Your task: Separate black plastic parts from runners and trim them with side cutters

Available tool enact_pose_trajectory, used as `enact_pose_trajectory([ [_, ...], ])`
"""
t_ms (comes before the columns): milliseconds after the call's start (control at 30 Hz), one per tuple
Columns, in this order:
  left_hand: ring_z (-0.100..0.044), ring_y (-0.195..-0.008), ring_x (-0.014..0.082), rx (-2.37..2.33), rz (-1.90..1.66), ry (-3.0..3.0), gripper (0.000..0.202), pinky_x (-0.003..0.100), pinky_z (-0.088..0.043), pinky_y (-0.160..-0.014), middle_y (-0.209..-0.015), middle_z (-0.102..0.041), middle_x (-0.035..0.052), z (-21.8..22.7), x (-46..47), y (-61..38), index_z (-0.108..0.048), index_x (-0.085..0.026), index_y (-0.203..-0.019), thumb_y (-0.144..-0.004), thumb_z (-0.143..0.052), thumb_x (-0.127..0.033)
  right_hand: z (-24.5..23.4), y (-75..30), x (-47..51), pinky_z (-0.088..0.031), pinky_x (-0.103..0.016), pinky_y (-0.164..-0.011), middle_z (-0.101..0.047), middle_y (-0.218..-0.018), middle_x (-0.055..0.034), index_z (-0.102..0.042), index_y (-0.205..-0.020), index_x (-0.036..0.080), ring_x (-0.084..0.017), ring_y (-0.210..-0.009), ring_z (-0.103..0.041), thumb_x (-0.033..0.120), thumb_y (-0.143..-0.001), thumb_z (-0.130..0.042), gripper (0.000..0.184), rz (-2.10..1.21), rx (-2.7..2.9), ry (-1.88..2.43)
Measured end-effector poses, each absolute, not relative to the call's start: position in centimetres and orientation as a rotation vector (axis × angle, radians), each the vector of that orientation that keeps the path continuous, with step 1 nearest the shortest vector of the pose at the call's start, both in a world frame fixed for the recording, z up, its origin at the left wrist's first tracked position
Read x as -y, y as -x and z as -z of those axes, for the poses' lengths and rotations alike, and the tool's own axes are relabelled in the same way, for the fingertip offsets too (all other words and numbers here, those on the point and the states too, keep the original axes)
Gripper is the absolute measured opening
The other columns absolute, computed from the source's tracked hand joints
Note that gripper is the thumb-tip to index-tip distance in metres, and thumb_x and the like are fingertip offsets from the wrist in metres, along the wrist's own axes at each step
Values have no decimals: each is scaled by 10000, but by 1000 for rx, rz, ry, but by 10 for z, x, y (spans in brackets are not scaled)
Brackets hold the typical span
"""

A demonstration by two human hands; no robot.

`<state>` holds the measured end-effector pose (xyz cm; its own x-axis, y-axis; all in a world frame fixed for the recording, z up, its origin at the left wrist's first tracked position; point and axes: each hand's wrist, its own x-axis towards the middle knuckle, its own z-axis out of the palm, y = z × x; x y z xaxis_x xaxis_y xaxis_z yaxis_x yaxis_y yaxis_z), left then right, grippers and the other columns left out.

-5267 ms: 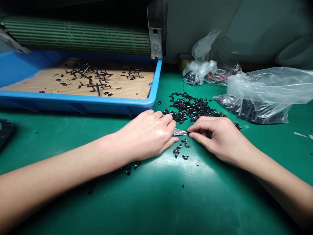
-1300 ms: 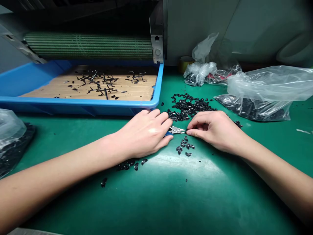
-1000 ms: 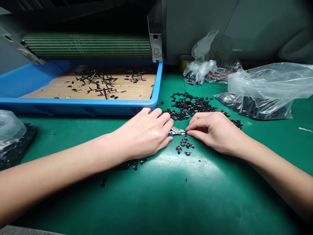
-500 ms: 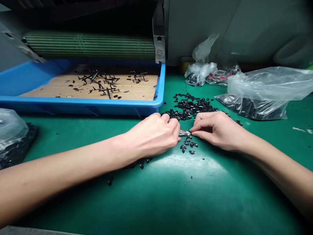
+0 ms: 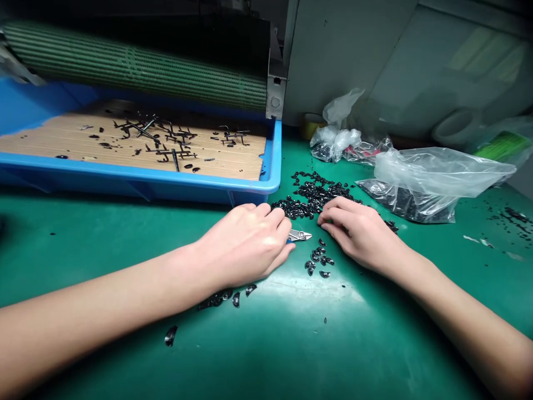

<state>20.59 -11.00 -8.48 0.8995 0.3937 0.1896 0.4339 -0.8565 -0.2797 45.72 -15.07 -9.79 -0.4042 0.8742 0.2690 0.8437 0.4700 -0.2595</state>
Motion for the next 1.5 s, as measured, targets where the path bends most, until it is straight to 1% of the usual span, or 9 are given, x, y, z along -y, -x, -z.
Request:
enact_pose_trajectory([
  [133, -576, -769, 241, 615, 179, 2757, 353, 383, -407, -644, -882, -612, 96, 85, 109, -209, -611, -150, -952, -1007, -359, -390, 88, -454, 157, -517, -339, -791, -680, -1011, -106, -688, -1028, 177, -213, -880, -651, 197, -987, -480, 213, -192, 2439, 1399],
  [267, -569, -767, 242, 638, 169, 2746, 367, 390, -404, -646, -886, -605, 93, 85, 108, -211, -613, -149, -948, -1009, -353, -400, 80, -453, 159, -501, -322, -800, -704, -982, -72, -714, -1017, 189, -195, -875, -655, 144, -952, -525, 205, -314, 2441, 1419],
  [433, -569, -785, 239, 630, 175, 2749, 374, 383, -393, -655, -900, -604, 88, 85, 108, -213, -618, -144, -978, -1010, -355, -408, 82, -452, 158, -489, -285, -741, -714, -913, -26, -734, -936, 210, -163, -811, -649, 145, -901, -618, 137, -382, 2293, 1501],
  [700, -552, -843, 251, 636, 115, 2747, 392, 390, -374, -696, -938, -594, 90, 82, 109, -216, -610, -142, -1031, -1013, -333, -419, 86, -447, 160, -472, -265, -675, -722, -850, -1, -748, -914, 212, -140, -731, -636, 144, -871, -651, 126, -456, 2208, 1510],
  [933, -535, -830, 260, 555, -17, 2745, 392, 405, -372, -716, -877, -571, 88, 66, 111, -216, -625, -147, -1000, -1010, -343, -419, 87, -442, 162, -491, -272, -726, -744, -871, -14, -746, -874, 194, -152, -766, -674, 109, -866, -648, 131, -522, 2214, 1394],
  [1133, -531, -765, 258, 450, -71, 2690, 335, 395, -360, -653, -800, -541, 74, 62, 112, -218, -622, -156, -901, -996, -412, -399, 89, -442, 160, -500, -279, -736, -752, -893, -21, -758, -889, 196, -161, -784, -687, 95, -871, -637, 158, -488, 2268, 1349],
  [1333, -530, -659, 233, 384, -5, 2708, 291, 357, -324, -548, -725, -526, 56, 69, 111, -212, -592, -157, -842, -994, -434, -348, 76, -448, 160, -516, -265, -733, -767, -901, 10, -772, -927, 231, -156, -796, -700, 160, -888, -645, 150, -552, 2352, 1373],
  [1400, -542, -664, 238, 368, 23, 2722, 290, 356, -334, -540, -728, -535, 57, 69, 111, -210, -596, -155, -854, -997, -427, -342, 77, -449, 159, -518, -263, -692, -766, -882, 13, -770, -955, 233, -152, -752, -695, 185, -896, -639, 151, -452, 2274, 1465],
  [1500, -564, -691, 241, 392, 66, 2759, 321, 361, -366, -555, -766, -567, 69, 67, 110, -209, -602, -156, -867, -1007, -392, -353, 88, -449, 154, -520, -287, -692, -750, -908, -27, -762, -1019, 198, -169, -753, -684, 216, -916, -623, 174, -134, 2152, 1521],
])
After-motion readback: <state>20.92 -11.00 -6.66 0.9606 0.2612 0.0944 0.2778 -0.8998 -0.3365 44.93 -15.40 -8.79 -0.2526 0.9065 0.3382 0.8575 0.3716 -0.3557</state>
